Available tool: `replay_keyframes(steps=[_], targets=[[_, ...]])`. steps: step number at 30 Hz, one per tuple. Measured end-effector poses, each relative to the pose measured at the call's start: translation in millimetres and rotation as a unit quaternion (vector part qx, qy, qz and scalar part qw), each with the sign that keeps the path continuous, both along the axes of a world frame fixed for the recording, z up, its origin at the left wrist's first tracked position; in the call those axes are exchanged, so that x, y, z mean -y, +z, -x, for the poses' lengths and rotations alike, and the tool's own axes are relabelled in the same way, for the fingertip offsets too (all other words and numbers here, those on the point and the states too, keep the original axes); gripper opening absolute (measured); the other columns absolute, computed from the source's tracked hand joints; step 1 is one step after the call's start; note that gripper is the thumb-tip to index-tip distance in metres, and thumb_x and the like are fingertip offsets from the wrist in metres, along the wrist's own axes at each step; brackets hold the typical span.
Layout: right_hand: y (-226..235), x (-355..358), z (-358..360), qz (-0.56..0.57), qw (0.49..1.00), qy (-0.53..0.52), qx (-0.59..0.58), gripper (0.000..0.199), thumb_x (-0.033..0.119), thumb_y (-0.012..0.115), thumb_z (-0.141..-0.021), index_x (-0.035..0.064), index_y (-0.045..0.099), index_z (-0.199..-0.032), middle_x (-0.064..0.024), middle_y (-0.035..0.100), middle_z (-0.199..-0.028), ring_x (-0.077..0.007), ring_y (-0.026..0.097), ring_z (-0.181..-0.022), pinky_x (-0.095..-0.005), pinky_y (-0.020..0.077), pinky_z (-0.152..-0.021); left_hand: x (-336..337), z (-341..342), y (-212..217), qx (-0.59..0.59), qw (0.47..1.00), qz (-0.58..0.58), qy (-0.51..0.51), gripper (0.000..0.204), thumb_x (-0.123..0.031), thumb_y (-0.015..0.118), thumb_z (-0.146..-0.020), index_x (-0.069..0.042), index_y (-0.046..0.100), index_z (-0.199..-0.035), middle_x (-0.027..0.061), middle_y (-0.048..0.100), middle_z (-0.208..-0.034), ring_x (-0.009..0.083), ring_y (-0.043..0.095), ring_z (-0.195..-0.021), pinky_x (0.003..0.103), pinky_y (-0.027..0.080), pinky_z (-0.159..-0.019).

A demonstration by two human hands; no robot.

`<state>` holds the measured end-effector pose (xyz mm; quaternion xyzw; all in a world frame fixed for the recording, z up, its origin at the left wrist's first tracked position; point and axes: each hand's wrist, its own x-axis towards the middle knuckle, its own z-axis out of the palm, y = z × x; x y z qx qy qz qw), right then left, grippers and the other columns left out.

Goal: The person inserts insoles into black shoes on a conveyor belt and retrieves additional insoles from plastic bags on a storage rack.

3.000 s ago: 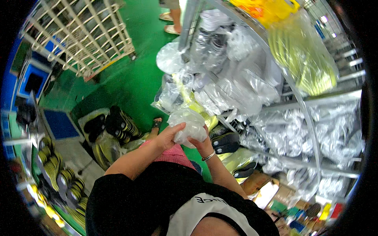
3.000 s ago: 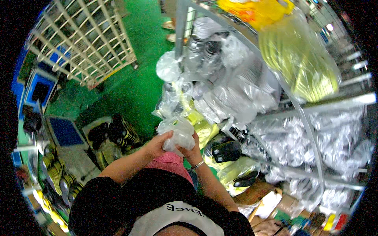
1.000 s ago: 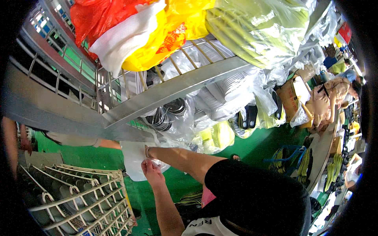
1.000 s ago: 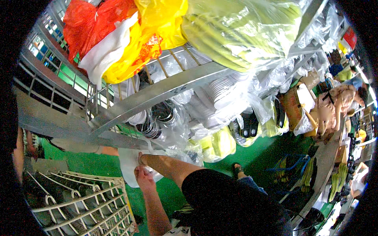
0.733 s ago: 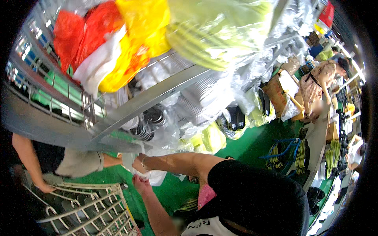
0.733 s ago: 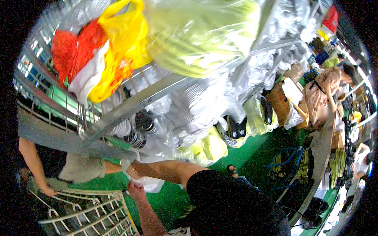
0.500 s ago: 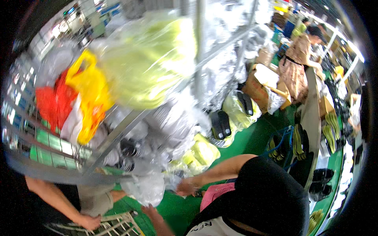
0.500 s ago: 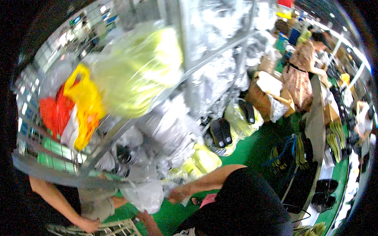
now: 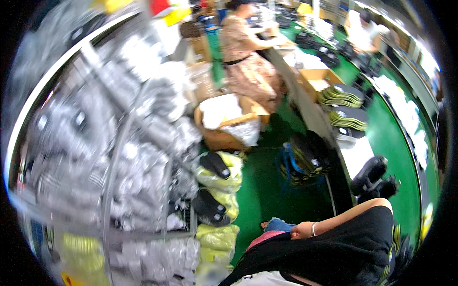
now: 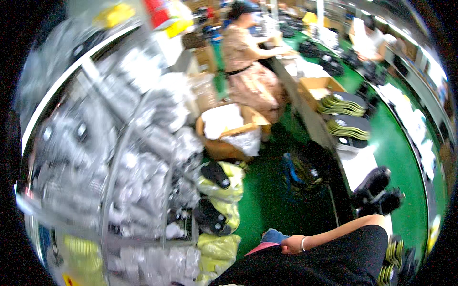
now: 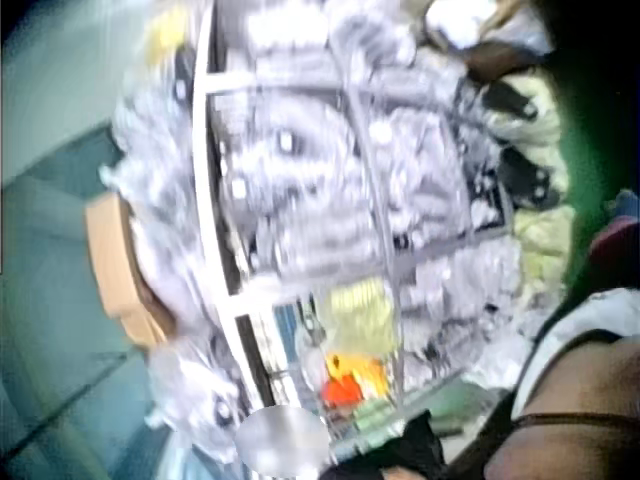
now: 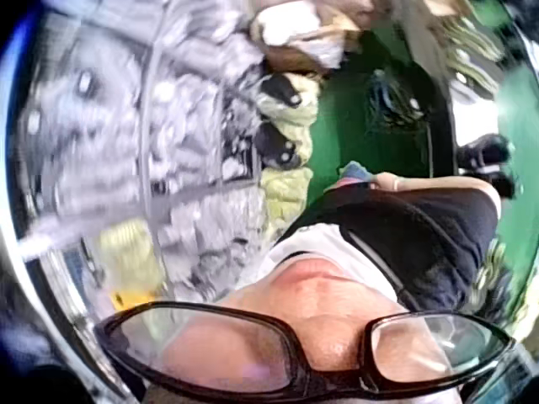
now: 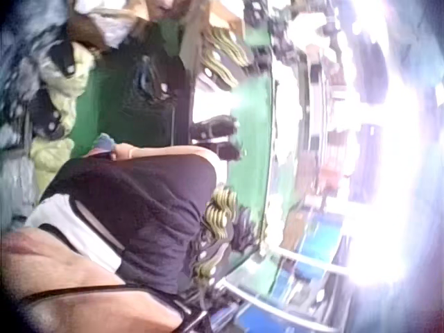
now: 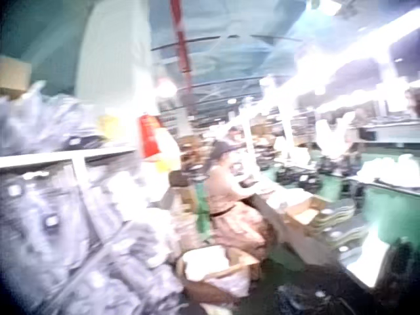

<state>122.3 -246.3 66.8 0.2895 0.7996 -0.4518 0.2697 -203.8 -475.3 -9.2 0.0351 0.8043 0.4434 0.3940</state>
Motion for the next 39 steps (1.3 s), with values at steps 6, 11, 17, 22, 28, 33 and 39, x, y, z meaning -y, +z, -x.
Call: replay_keyframes(steps=[6,11,17,22,28,33,39], targets=[[-4.1,2.2,-52.9,0.119,0.961,-0.241,0.062,0.033,0.038,0.051,-0.079,0.0059,0.059,-0.085,-0.0101,0.060,-0.081,-0.0207,0.056,-0.079,-0.0340,0.0431,-0.068,-109.0,-4.6,13.0,0.013,0.983,-0.010,-0.181,0.025,-0.015,0.057,-0.074,-0.004,0.050,-0.095,0.0088,0.054,-0.082,0.0200,0.053,-0.066,0.032,0.042,-0.060],[7.3,32.2,-69.6,0.178,0.901,-0.395,0.037,0.050,0.053,0.048,-0.077,0.0056,0.059,-0.085,-0.0076,0.058,-0.074,-0.0196,0.054,-0.070,-0.0324,0.0426,-0.061,-172.0,-3.5,13.4,0.039,0.954,-0.017,-0.298,0.023,-0.015,0.057,-0.074,-0.004,0.051,-0.093,0.0084,0.055,-0.081,0.0194,0.053,-0.067,0.031,0.042,-0.060],[29.9,85.0,-71.1,0.340,0.789,-0.511,0.044,0.051,0.059,0.047,-0.075,0.0082,0.053,-0.077,0.0022,0.042,-0.062,-0.0084,0.037,-0.051,-0.0223,0.0285,-0.044,-184.1,4.1,5.2,0.093,0.903,-0.024,-0.418,0.021,-0.014,0.058,-0.073,-0.003,0.053,-0.091,0.0079,0.055,-0.081,0.0186,0.054,-0.067,0.030,0.043,-0.060],[53.3,144.0,-61.0,0.407,0.709,-0.575,0.033,0.045,0.055,0.045,-0.080,0.0101,0.053,-0.079,0.0039,0.039,-0.064,-0.0068,0.034,-0.056,-0.0206,0.0292,-0.048,-177.7,5.9,4.4,0.150,0.866,-0.017,-0.478,0.020,-0.013,0.058,-0.073,-0.003,0.054,-0.089,0.0074,0.056,-0.080,0.0180,0.054,-0.068,0.029,0.043,-0.060],[117.0,123.5,-39.6,0.468,0.621,-0.611,-0.146,0.026,0.032,0.047,-0.086,0.0083,0.057,-0.081,0.0008,0.056,-0.071,-0.0080,0.050,-0.061,-0.0219,0.0429,-0.057,-188.3,-1.1,14.0,0.177,0.828,-0.001,-0.532,0.018,-0.013,0.059,-0.073,-0.003,0.056,-0.087,0.0069,0.056,-0.080,0.0172,0.054,-0.068,0.028,0.043,-0.060],[85.5,89.8,-52.2,0.417,0.831,-0.366,-0.023,0.031,0.031,0.045,-0.086,0.0067,0.051,-0.068,0.0034,0.046,-0.056,-0.0078,0.044,-0.052,-0.0246,0.0372,-0.047,-206.2,-12.0,24.5,0.195,0.795,0.026,-0.573,0.016,-0.012,0.060,-0.072,-0.003,0.057,-0.085,0.0065,0.057,-0.079,0.0166,0.055,-0.069,0.027,0.044,-0.060],[60.4,97.2,-119.6,0.379,0.811,-0.443,-0.055,0.032,0.036,0.050,-0.083,0.0053,0.057,-0.079,-0.0006,0.055,-0.069,-0.0112,0.050,-0.065,-0.0268,0.0425,-0.056,-235.5,-19.8,79.7,0.279,0.709,0.110,-0.638,0.015,-0.011,0.060,-0.072,-0.002,0.059,-0.083,0.0059,0.057,-0.079,0.0158,0.055,-0.069,0.026,0.044,-0.060]])
